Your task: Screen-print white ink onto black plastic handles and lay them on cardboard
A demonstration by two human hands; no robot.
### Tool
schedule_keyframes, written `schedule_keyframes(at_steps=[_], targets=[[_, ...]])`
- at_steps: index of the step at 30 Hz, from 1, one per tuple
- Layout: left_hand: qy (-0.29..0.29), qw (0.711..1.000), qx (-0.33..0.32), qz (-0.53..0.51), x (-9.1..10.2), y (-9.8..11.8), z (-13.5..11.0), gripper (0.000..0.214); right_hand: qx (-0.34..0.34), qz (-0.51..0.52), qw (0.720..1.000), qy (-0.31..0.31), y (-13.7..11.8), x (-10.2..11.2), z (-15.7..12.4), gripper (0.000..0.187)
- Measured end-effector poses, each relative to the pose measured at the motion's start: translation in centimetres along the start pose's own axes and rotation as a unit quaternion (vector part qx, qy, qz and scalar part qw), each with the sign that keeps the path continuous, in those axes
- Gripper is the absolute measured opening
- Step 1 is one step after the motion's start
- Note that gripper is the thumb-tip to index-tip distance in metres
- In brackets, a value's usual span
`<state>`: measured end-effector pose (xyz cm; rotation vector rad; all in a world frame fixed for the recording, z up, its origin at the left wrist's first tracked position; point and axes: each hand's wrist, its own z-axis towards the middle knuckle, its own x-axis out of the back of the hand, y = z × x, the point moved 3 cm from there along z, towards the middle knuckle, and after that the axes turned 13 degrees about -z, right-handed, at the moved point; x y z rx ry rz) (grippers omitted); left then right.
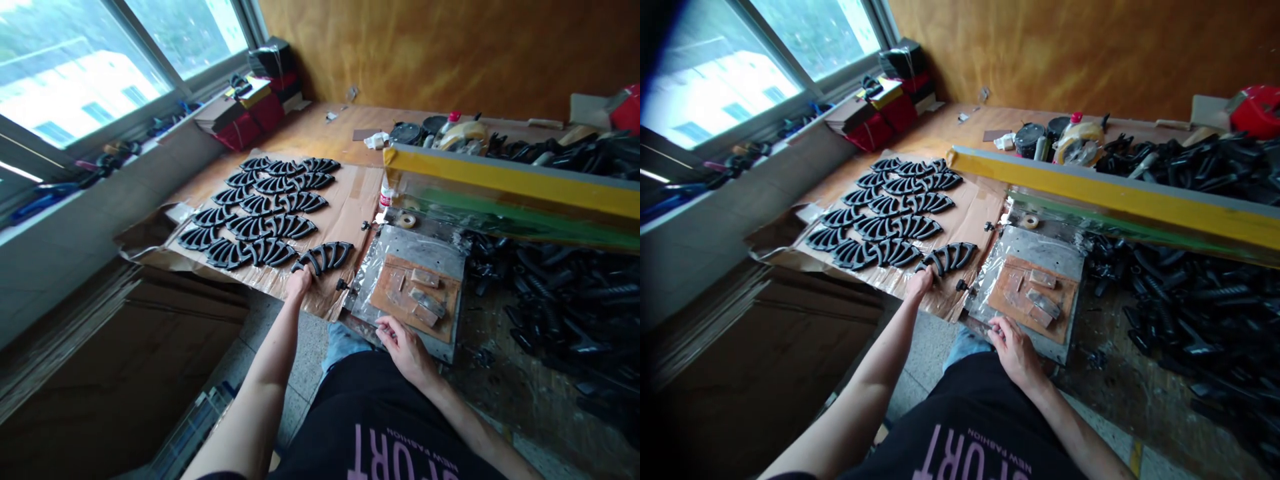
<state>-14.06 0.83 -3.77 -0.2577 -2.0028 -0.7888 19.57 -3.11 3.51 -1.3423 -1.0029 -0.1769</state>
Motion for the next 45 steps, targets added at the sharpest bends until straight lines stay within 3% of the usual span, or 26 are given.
schedule_keyframes(at_steps=[3,7,12,14,16,21,24,28,32,35,38,40,45], targets=[[-0.005,0.999,0.04,0.011,0.1,0.0,0.1,0.063,0.007,-0.004,1.0,-0.013,0.0,-0.1,0.1,0.017],[0.031,0.999,0.032,0.015,0.1,0.5,-2.3,0.066,0.01,-0.012,0.999,-0.034,0.1,-0.2,0.1,0.016],[0.103,0.986,-0.134,0.01,-2.0,3.6,-5.7,0.055,0.018,-0.014,0.999,-0.044,0.2,-0.3,0.2,0.016],[0.095,0.983,-0.159,0.014,-3.1,4.7,-5.7,0.058,0.025,-0.017,0.999,-0.045,0.1,-0.3,0.4,0.016],[0.07,0.988,-0.136,0.019,-4.0,5.5,-5.1,0.063,0.032,-0.018,0.999,-0.038,-0.1,-0.1,0.7,0.016],[0.051,0.99,-0.125,0.031,-4.4,6.2,-3.7,0.058,0.049,-0.019,0.998,-0.03,-0.7,0.4,2.0,0.017],[0.053,0.991,-0.119,0.028,-4.2,6.1,-3.6,0.053,0.062,-0.006,0.998,-0.02,-1.4,0.0,4.5,0.017],[0.056,0.989,-0.137,0.02,-3.8,5.8,-3.7,0.048,0.072,0.043,0.996,0.005,-2.7,-2.4,10.9,0.021],[0.034,0.988,-0.149,0.011,-3.3,5.4,-4.0,0.044,0.033,0.008,0.999,0.004,-3.2,-5.5,16.8,0.025],[0.024,0.985,-0.171,0.015,-2.3,5.4,-4.0,0.041,0.003,-0.006,1.0,0.018,-3.0,-6.9,18.7,0.03],[0.033,0.976,-0.214,0.032,-0.4,6.7,-2.6,0.038,-0.012,0.02,0.999,0.036,-3.3,-7.1,19.9,0.034],[0.038,0.967,-0.247,0.041,1.1,8.7,-0.3,0.039,-0.01,0.034,0.998,0.047,-4.1,-6.6,21.4,0.037],[0.031,0.938,-0.342,0.039,3.4,17.4,9.2,0.041,-0.02,0.049,0.994,0.093,-6.2,-5.1,25.7,0.041]])
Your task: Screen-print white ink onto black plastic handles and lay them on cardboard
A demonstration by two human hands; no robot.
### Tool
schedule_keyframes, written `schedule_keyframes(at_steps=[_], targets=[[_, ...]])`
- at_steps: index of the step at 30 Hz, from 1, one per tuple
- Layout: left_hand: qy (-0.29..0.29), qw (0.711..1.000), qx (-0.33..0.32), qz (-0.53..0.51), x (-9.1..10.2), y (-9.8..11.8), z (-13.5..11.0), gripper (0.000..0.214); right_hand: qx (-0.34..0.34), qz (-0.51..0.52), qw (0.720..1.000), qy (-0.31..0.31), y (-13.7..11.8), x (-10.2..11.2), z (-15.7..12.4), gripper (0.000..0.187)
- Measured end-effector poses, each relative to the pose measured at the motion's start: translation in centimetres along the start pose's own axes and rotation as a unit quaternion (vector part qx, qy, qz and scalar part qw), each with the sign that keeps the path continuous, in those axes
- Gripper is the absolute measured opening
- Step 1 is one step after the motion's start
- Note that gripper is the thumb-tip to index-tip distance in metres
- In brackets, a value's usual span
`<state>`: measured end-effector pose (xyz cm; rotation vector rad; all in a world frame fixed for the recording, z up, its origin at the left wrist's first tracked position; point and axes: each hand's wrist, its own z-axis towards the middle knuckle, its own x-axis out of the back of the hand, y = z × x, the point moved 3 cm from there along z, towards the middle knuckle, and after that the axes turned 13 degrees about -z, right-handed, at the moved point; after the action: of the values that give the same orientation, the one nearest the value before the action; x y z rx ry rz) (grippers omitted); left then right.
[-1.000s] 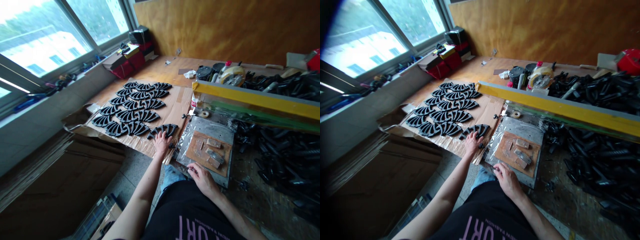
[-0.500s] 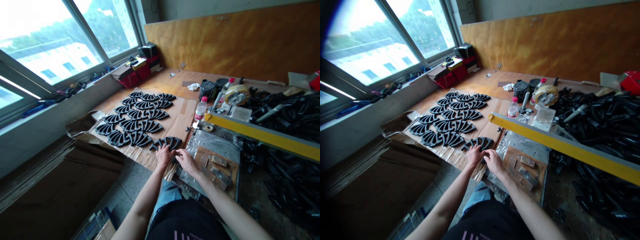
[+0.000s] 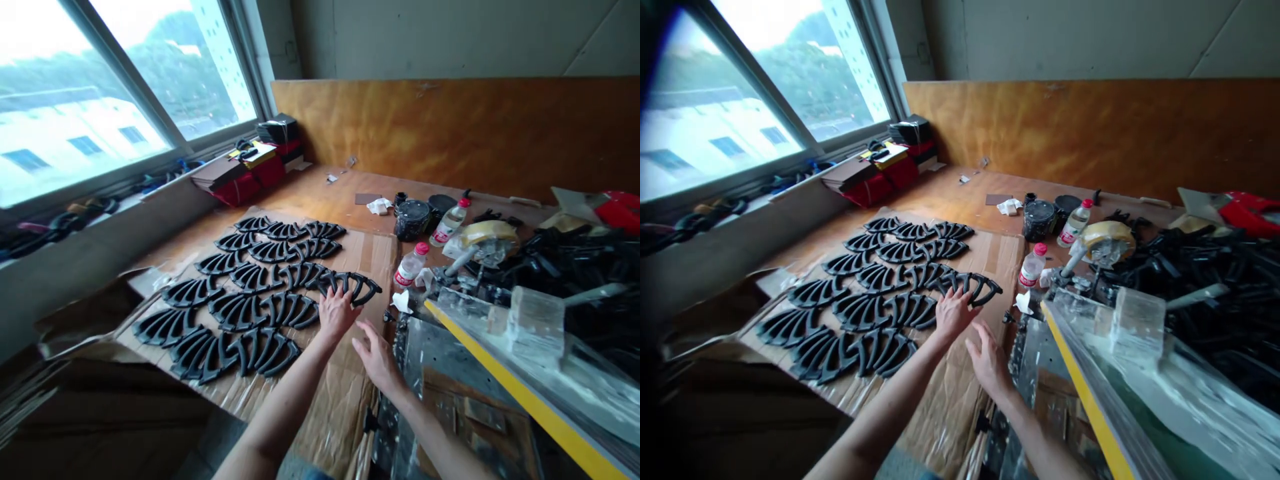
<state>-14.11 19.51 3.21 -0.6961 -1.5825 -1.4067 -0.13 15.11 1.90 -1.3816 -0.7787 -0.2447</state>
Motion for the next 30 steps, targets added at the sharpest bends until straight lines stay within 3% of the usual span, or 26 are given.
schedule_keyframes(at_steps=[4,7,10,13,16,21,26,30], targets=[[-0.033,0.997,-0.065,-0.02,-1.2,1.4,11.1,0.036,-0.058,0.037,0.998,-0.003,0.6,-0.7,-0.3,0.04],[-0.069,0.995,-0.071,-0.031,-3.1,2.5,17.6,0.037,-0.114,0.084,0.99,-0.027,2.0,-2.0,-2.4,0.038],[-0.094,0.993,-0.062,-0.038,-5.3,3.1,21.8,0.041,-0.145,0.104,0.982,-0.055,2.5,-2.5,-3.9,0.038],[-0.107,0.992,-0.05,-0.038,-7.2,2.5,24.2,0.044,-0.159,0.083,0.982,-0.064,1.9,-1.8,-4.1,0.036],[-0.102,0.994,-0.037,-0.033,-8.6,1.2,25.3,0.046,-0.172,0.051,0.982,-0.059,1.0,-0.4,-3.4,0.034],[-0.019,0.999,-0.047,-0.02,-9.9,0.0,24.7,0.056,-0.175,0.034,0.982,-0.059,0.2,1.2,-2.7,0.031],[0.004,0.992,-0.105,-0.068,-11.0,-0.1,21.3,0.06,-0.17,0.012,0.984,-0.041,-0.4,2.3,-3.1,0.029],[-0.021,0.973,-0.168,-0.158,-11.0,1.3,16.3,0.048,-0.171,-0.011,0.984,-0.045,-1.0,3.3,-4.1,0.028]])
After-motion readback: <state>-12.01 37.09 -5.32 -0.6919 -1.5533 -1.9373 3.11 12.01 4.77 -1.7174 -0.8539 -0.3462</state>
